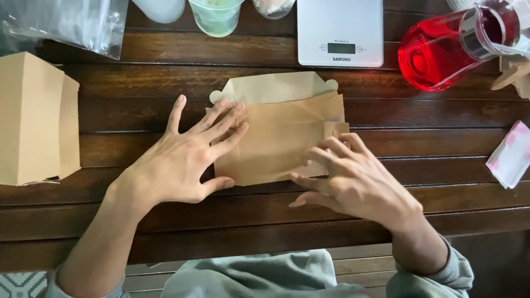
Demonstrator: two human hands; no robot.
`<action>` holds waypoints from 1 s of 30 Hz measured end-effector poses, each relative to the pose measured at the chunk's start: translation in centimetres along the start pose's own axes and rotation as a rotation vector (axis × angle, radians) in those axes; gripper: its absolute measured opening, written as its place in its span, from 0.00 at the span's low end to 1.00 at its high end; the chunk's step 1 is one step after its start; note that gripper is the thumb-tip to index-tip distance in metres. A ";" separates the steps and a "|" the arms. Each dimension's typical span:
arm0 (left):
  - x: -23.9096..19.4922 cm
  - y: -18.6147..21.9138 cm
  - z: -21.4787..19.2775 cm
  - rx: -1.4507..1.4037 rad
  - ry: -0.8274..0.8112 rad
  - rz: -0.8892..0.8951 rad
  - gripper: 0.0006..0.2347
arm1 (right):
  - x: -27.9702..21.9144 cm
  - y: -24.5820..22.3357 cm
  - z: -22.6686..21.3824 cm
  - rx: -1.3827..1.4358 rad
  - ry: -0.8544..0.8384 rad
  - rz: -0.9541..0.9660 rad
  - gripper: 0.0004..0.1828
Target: The person assembles a flat cardboard box by folding and tucking its flaps into place. They then pick up another flat cardboard piece and begin folding its sides to form a second box.
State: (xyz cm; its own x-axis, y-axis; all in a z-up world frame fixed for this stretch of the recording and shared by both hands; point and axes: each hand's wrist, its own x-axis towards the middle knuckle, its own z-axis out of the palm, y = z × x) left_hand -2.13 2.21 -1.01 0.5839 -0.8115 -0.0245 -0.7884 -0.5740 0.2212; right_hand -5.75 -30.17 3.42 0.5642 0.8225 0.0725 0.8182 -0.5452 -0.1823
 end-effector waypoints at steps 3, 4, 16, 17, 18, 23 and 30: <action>0.0 0.0 -0.2 0.010 -0.005 0.004 0.43 | -0.8 0.8 -0.4 0.069 -0.026 0.043 0.22; 0.0 0.0 -0.3 -0.005 -0.017 0.002 0.45 | -0.9 0.8 -0.7 0.102 -0.017 0.065 0.20; 1.3 -1.1 -0.9 0.061 0.278 0.049 0.21 | -1.5 4.0 0.0 0.279 0.047 0.071 0.11; 1.3 -0.8 -0.8 0.050 0.317 0.052 0.17 | -1.8 4.0 0.2 0.287 0.075 0.057 0.11; 1.1 -0.6 -0.1 0.040 0.317 0.050 0.17 | -2.0 3.6 0.2 0.291 0.065 0.060 0.11; 0.9 -1.3 1.7 0.182 0.348 -0.071 0.22 | -2.1 4.0 1.4 0.366 0.185 0.064 0.09; 1.2 -0.8 1.7 0.160 0.409 -0.131 0.29 | -0.8 3.1 1.5 0.232 0.308 0.082 0.21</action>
State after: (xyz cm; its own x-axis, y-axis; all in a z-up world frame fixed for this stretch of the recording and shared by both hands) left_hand -1.08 1.50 -2.87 0.6838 -0.6393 0.3517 -0.7041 -0.7046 0.0881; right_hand -3.88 -32.27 1.30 0.6620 0.6716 0.3328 0.7425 -0.5267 -0.4140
